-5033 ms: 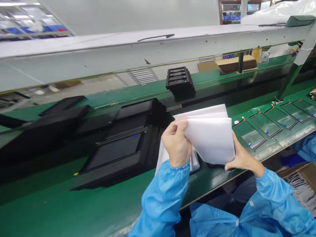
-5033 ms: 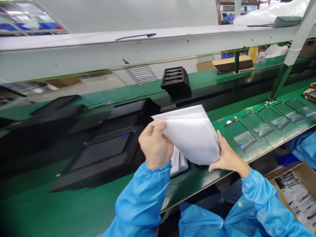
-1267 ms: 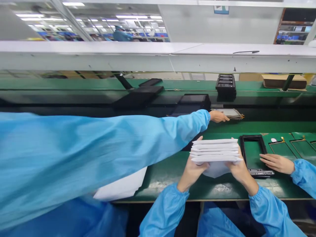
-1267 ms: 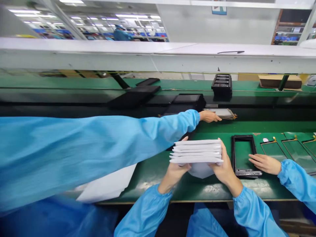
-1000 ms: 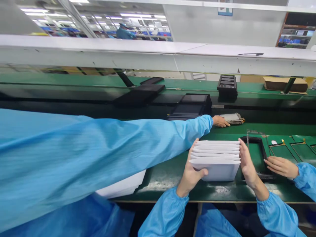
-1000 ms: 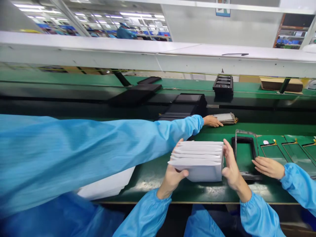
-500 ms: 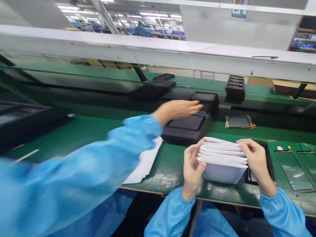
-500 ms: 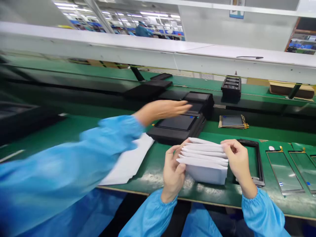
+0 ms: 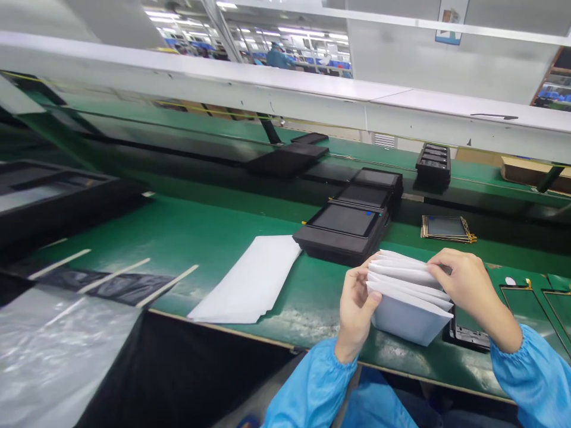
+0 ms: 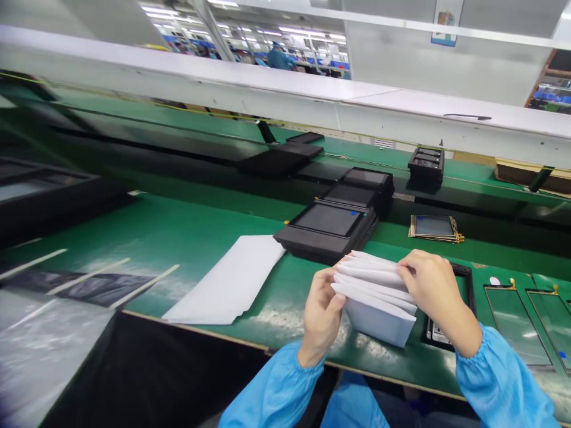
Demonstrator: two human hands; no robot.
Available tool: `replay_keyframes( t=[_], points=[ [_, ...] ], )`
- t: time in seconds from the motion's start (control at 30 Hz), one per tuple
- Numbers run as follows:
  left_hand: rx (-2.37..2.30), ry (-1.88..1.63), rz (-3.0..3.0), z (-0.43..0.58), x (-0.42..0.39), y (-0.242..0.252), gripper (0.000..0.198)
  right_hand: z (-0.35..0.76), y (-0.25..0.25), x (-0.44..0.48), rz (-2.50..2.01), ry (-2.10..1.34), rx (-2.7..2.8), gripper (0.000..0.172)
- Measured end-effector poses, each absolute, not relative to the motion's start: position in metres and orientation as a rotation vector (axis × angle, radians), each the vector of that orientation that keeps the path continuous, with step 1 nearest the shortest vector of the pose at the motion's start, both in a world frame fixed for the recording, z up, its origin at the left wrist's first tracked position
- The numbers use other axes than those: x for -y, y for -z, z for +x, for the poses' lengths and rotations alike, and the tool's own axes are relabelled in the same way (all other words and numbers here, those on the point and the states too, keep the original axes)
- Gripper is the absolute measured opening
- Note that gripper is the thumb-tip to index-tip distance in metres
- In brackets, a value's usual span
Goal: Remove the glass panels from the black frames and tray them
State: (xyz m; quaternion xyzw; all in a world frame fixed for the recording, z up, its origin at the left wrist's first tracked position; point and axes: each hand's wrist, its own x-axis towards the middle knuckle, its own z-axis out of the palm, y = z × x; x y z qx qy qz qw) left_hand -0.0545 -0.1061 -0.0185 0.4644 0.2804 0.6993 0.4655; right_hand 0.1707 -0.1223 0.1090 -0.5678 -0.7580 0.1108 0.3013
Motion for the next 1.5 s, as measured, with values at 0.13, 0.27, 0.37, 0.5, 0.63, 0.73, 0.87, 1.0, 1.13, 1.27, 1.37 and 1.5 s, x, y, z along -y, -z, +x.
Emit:
replay_keyframes(
  t=[0.13, 0.27, 0.37, 0.5, 0.63, 0.73, 0.87, 1.0, 1.13, 1.27, 1.37, 1.5],
  points=[
    [-0.699, -1.738, 1.14, -0.055, 0.105, 0.018, 0.049, 0.168, -0.108, 0.119, -1.359, -0.242, 1.911, 0.021],
    [-0.666, -1.74, 1.148, -0.055, 0.103, 0.014, 0.048, 0.169, -0.107, 0.117, -1.352, -0.245, 1.885, 0.018],
    [-0.645, -1.74, 1.153, -0.056, 0.102, 0.009, 0.047, 0.17, -0.109, 0.116, -1.34, -0.269, 1.941, 0.02],
    [-0.665, -1.744, 1.187, -0.058, 0.1, 0.003, 0.042, 0.172, -0.111, 0.115, -1.294, -0.218, 2.049, 0.035],
    [-0.766, -1.723, 1.218, -0.059, 0.102, -0.003, 0.036, 0.17, -0.112, 0.117, -1.319, -0.179, 2.184, 0.04],
    [-0.829, -1.709, 1.196, -0.057, 0.103, -0.006, 0.033, 0.168, -0.115, 0.119, -1.335, -0.201, 2.222, 0.029],
    [-0.904, -1.757, 1.201, -0.056, 0.101, -0.008, 0.029, 0.17, -0.115, 0.118, -1.363, -0.202, 2.223, 0.017],
    [-0.934, -1.742, 1.277, -0.061, 0.097, -0.012, 0.024, 0.172, -0.11, 0.117, -1.318, -0.146, 2.21, 0.023],
    [-0.926, -1.698, 1.33, -0.063, 0.094, -0.017, 0.021, 0.17, -0.109, 0.121, -1.287, -0.172, 2.196, 0.023],
    [-0.923, -1.743, 1.321, -0.064, 0.09, -0.018, 0.015, 0.17, -0.117, 0.126, -1.284, -0.33, 2.171, 0.027],
    [-0.918, -1.762, 1.311, -0.064, 0.085, -0.016, 0.013, 0.171, -0.118, 0.126, -1.336, -0.395, 2.105, 0.021],
    [-0.917, -1.747, 1.317, -0.064, 0.082, -0.012, 0.015, 0.172, -0.111, 0.122, -1.521, -0.318, 2.071, 0.032]
  ],
)
